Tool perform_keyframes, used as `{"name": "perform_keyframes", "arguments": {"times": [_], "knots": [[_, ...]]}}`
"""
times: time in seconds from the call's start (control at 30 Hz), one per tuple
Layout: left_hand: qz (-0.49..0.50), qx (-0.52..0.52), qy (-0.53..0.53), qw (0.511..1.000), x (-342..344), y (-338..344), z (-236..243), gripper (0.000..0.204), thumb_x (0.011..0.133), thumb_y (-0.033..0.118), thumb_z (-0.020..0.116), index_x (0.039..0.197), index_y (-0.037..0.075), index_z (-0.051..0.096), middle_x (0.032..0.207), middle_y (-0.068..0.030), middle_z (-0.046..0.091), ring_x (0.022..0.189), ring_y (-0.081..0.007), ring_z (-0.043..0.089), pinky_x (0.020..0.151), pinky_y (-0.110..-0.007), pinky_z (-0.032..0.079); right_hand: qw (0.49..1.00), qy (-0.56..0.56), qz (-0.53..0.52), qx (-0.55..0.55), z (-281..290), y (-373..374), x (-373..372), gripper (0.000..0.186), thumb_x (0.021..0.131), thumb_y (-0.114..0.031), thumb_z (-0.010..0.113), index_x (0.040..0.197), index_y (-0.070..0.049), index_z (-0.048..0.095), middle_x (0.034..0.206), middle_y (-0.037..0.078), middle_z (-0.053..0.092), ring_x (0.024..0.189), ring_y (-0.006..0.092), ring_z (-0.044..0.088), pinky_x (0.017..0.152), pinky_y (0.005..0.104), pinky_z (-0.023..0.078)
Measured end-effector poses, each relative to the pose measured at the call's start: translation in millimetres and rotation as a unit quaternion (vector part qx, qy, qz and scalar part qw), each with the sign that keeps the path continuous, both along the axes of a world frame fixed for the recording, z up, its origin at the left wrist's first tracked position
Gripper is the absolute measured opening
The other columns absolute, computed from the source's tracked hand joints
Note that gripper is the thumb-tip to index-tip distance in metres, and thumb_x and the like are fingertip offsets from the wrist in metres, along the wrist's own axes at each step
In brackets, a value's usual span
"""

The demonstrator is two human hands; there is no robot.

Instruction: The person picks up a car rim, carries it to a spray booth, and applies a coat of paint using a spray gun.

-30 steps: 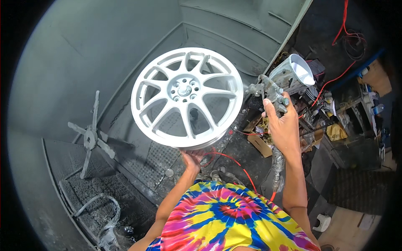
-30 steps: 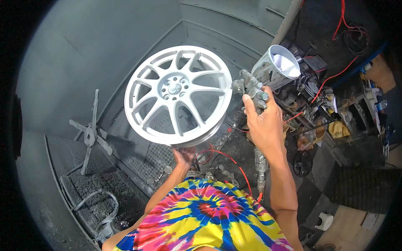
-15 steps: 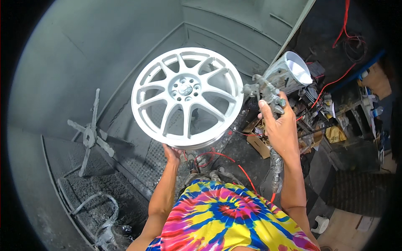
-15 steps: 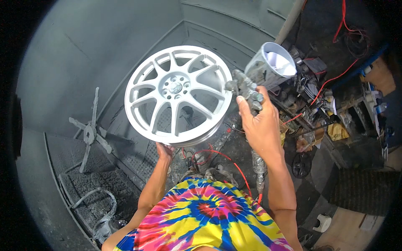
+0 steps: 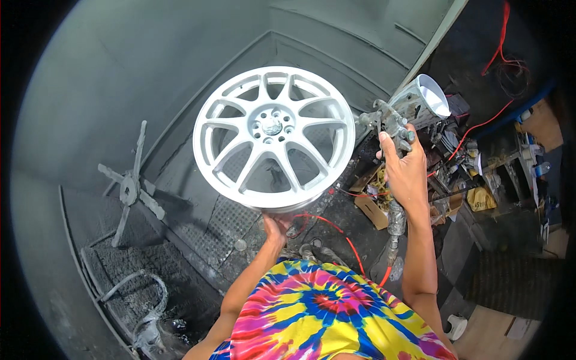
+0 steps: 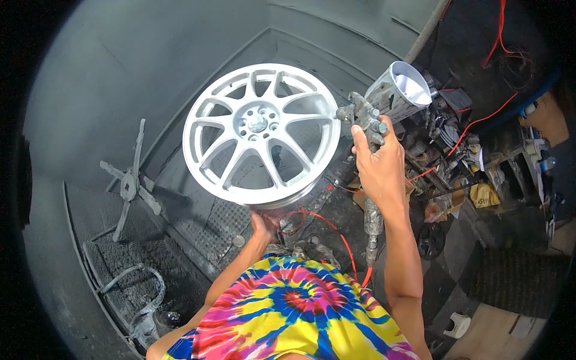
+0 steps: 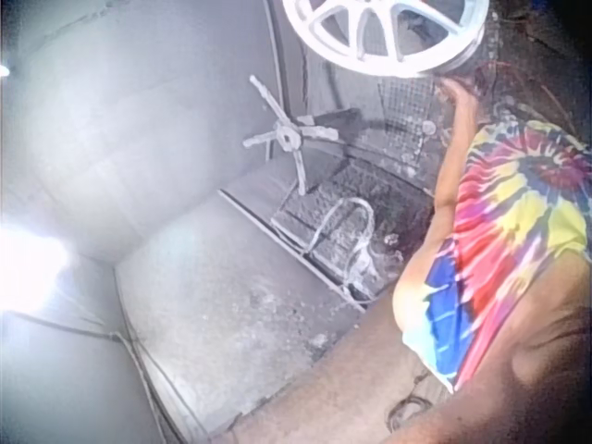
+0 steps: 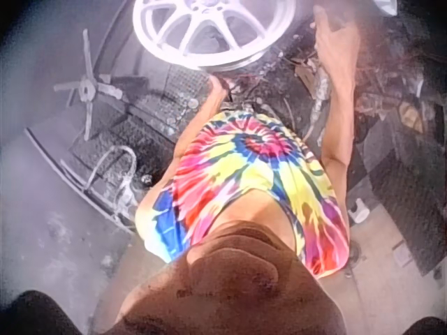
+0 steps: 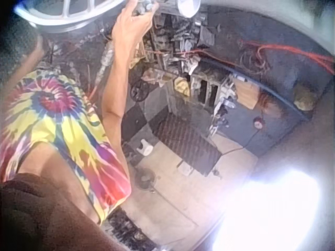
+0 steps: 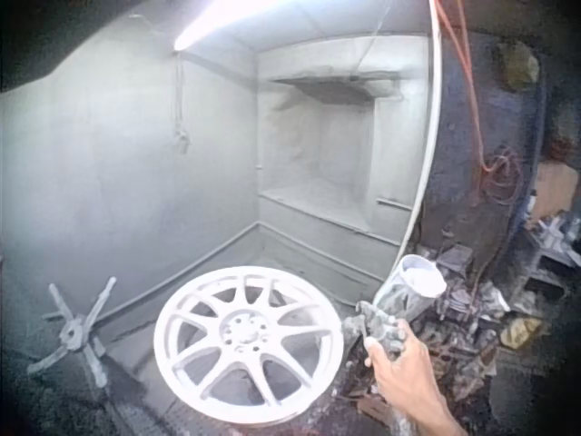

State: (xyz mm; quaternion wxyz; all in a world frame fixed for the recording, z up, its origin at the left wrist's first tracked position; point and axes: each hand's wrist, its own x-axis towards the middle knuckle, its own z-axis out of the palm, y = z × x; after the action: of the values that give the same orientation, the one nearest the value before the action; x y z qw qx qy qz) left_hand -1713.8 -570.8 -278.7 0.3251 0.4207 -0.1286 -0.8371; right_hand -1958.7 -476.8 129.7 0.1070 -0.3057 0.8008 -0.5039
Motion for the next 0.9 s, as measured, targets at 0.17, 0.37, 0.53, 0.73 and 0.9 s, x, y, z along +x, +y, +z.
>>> {"name": "perform_keyframes", "arguments": {"times": [0.17,0.37,0.53,0.73,0.9], "knots": [[0.024,0.007,-0.102,0.995,27,-28,-7,0.079,0.106,0.069,0.032,0.145,0.003,0.05,0.128,-0.0189,0.067,0.112,-0.0349,0.068,0.097,-0.056,0.056,0.998,-0.046,0.041,0.004,13,2,17,0.028,0.103,-0.024,0.069,0.119,-0.001,0.063,0.084,0.007,0.07,0.073,0.0133,0.065,0.069,0.0345,0.052],[-0.006,-0.027,-0.151,0.988,49,-81,-2,0.068,0.105,0.069,0.038,0.126,0.01,0.062,0.096,-0.0051,0.071,0.077,-0.0215,0.068,0.066,-0.038,0.054,0.99,-0.121,0.068,-0.012,13,2,24,0.032,0.103,-0.024,0.07,0.124,-0.002,0.062,0.084,0.005,0.07,0.069,0.0094,0.064,0.063,0.0287,0.05],[0.032,-0.05,-0.102,0.993,79,-123,-14,0.068,0.103,0.071,0.039,0.126,0.011,0.063,0.1,-0.0005,0.071,0.083,-0.0172,0.067,0.069,-0.034,0.055,0.999,-0.032,0.041,-0.007,14,-2,17,0.028,0.103,-0.021,0.069,0.12,0.0,0.062,0.083,0.007,0.069,0.072,0.0134,0.065,0.069,0.0331,0.052],[0.08,0.017,-0.091,0.992,57,-83,-2,0.081,0.096,0.077,0.045,0.143,0.011,0.055,0.133,-0.009,0.064,0.122,-0.0265,0.061,0.103,-0.049,0.047,0.999,0.029,-0.005,0.012,14,4,-1,0.026,0.104,-0.021,0.066,0.119,0.0,0.062,0.082,0.007,0.069,0.073,0.0163,0.066,0.071,0.0354,0.053],[0.08,0.105,-0.044,0.99,13,-17,7,0.078,0.101,0.072,0.037,0.153,0.013,0.044,0.154,-0.0197,0.051,0.138,-0.0374,0.055,0.11,-0.058,0.049,1.0,0.012,-0.017,0.01,8,-4,-9,0.025,0.105,-0.022,0.065,0.118,-0.001,0.063,0.081,0.007,0.068,0.074,0.0154,0.066,0.07,0.0351,0.053]]}}
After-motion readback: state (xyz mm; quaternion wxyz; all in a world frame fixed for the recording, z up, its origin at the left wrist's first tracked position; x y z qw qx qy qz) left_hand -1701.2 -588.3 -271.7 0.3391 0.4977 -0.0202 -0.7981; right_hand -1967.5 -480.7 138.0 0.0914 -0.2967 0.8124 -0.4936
